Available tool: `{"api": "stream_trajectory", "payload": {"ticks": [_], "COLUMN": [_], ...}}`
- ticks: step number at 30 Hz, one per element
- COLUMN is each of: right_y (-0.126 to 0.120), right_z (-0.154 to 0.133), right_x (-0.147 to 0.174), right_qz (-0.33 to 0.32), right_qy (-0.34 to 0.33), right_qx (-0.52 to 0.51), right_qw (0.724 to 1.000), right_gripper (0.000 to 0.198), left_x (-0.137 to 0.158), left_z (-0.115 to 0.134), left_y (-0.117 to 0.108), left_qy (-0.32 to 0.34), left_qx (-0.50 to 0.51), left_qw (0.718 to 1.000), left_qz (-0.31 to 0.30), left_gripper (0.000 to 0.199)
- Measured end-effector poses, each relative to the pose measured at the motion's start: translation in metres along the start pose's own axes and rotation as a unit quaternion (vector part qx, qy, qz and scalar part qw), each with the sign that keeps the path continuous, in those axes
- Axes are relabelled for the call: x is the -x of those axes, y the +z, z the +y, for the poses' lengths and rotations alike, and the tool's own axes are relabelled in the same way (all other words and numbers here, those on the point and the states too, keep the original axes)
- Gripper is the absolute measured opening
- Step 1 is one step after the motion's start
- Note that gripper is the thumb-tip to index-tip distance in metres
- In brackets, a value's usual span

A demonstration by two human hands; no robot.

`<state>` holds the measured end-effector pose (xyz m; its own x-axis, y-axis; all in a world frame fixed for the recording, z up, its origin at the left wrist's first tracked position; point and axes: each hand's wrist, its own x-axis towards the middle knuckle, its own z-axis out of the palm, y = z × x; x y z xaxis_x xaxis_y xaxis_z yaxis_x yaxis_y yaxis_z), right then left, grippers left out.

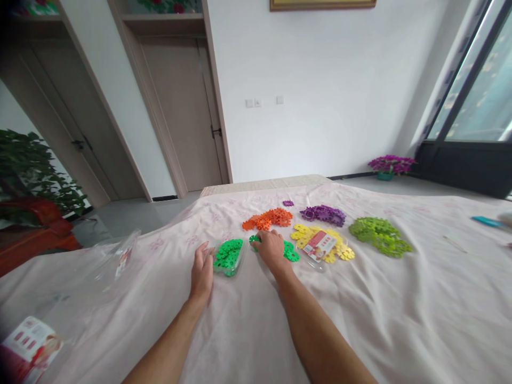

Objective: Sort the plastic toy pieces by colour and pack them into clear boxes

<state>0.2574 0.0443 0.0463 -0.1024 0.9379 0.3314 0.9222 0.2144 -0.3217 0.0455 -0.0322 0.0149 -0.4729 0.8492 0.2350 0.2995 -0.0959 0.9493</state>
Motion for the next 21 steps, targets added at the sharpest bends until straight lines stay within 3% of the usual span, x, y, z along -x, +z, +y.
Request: {"api": "stream_trajectory", "payload": {"ticks": [7, 11, 15, 17, 21], "right_y": [0.003, 0.000, -0.001, 0.000, 0.006], "right_z": [-0.001, -0.010, -0.028, -0.036, -0.043], "right_x": [-0.003, -0.007, -0.005, -0.002, 0.004], "right_qz": [0.070, 0.110, 0.115, 0.108, 0.082], "right_qy": [0.031, 0.067, 0.042, 0.021, -0.023], "right_qx": [-0.081, -0.209, -0.322, -0.331, -0.260], "right_qw": [0.994, 0.969, 0.939, 0.937, 0.962], "right_gripper": [0.026, 0.034, 0.033, 0.031, 0.025], "left_x": [0.000, 0.001, 0.002, 0.002, 0.002], "left_z": [0.002, 0.003, 0.004, 0.005, 0.005], "left_y": [0.000, 0.000, 0.000, 0.001, 0.002], "left_qy": [-0.001, 0.007, 0.021, 0.022, 0.030], "left_qx": [-0.010, -0.024, -0.041, -0.042, -0.037], "left_qw": [1.000, 1.000, 0.999, 0.999, 0.998], "left_qz": [-0.007, -0.014, -0.018, -0.025, -0.033], "left_gripper": [0.044, 0.044, 0.043, 0.043, 0.043]}}
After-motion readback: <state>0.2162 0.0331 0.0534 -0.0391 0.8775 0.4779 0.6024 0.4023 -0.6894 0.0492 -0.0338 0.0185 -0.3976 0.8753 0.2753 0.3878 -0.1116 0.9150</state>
